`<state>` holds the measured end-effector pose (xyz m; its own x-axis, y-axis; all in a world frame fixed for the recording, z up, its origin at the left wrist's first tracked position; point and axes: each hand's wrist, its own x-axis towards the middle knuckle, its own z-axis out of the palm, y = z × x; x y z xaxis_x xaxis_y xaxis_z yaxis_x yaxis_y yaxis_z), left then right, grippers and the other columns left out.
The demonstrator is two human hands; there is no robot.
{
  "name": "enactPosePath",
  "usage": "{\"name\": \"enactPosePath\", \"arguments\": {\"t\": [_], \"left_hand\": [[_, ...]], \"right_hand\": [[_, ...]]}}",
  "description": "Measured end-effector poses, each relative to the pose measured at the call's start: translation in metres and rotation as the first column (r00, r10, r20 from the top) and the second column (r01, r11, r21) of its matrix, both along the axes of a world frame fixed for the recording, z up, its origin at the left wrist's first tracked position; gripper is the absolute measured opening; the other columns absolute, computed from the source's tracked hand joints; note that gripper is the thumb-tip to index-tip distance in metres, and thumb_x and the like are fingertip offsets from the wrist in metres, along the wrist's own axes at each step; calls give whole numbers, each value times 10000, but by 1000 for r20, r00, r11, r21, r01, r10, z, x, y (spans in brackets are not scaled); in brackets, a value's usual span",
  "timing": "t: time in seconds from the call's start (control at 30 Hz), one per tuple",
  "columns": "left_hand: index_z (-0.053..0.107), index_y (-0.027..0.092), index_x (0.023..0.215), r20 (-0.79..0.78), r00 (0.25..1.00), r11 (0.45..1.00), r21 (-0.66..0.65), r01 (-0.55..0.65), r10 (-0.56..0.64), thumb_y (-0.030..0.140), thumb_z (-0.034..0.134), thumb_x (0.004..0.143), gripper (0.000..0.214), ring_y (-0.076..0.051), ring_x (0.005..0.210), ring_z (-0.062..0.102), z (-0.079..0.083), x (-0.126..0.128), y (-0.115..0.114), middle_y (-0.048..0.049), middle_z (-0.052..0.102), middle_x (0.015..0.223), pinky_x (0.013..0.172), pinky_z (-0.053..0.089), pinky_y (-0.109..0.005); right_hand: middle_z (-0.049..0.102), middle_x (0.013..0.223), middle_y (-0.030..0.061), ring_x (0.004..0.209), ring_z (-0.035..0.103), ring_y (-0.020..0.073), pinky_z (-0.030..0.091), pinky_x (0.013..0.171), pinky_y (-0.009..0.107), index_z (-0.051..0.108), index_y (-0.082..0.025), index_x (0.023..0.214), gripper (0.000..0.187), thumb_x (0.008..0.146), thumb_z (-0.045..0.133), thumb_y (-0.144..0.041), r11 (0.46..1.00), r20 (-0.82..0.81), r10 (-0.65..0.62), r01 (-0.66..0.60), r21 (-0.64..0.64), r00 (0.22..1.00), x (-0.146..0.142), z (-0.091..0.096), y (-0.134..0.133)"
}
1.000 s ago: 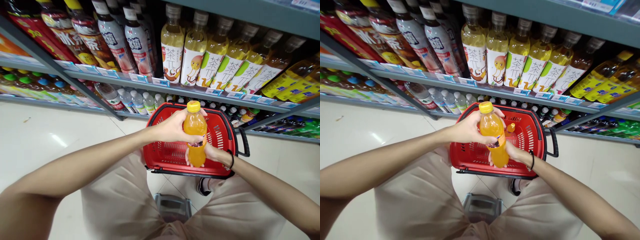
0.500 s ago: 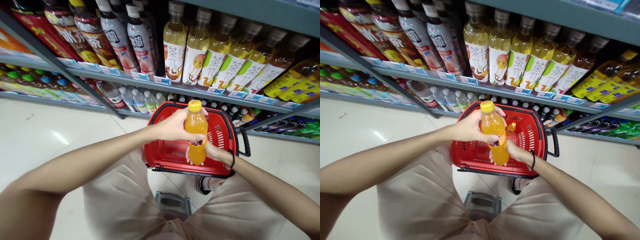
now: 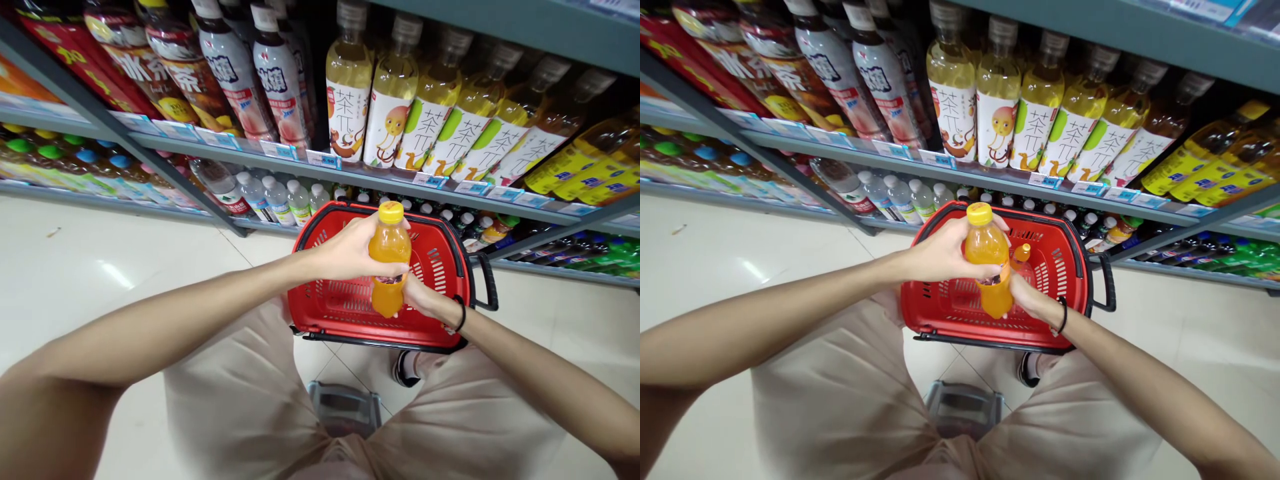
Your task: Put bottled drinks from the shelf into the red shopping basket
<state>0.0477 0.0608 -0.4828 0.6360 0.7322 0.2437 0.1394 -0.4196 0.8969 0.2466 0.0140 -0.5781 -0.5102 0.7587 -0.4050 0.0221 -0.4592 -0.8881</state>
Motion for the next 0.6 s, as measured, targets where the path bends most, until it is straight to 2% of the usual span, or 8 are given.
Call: {"name": "enactPosePath", "arguments": {"t": [0.17,0.3,0.5,0.6], "left_hand": [[609,164,1152,10,992,991,-54,-125,125,499,833,784,545,-229,896,696,-3,3,4,-89,728,1041,837,565,-383],[624,156,1078,-8,974,970,-84,-226,226,581,839,764,571,-209,832,653,-6,2,10,-86,716,985,760,537,-357],[636,141,1084,18,961,954,-131,-271,275,564,846,769,568,-215,888,642,-6,2,12,-92,712,1045,828,517,-374],[641,141,1132,65,956,945,-188,-269,285,558,829,787,573,-225,941,659,-6,2,15,-88,720,1068,869,527,-373]], "right_hand": [[689,689,74,506,596,167,424,384,244,691,-157,1065,732,952,401,-820,993,62,94,-89,-82,994,4,-1,0],[693,664,93,462,577,168,366,342,243,702,-143,1007,797,938,334,-846,987,68,129,-122,-101,989,3,1,-2],[705,673,120,500,615,193,356,346,241,709,-122,1055,868,921,299,-875,979,65,142,-131,-155,988,-1,10,-5],[716,696,131,491,600,190,293,312,228,706,-115,1114,930,928,206,-877,974,36,136,-126,-190,990,-2,17,-5]]}}
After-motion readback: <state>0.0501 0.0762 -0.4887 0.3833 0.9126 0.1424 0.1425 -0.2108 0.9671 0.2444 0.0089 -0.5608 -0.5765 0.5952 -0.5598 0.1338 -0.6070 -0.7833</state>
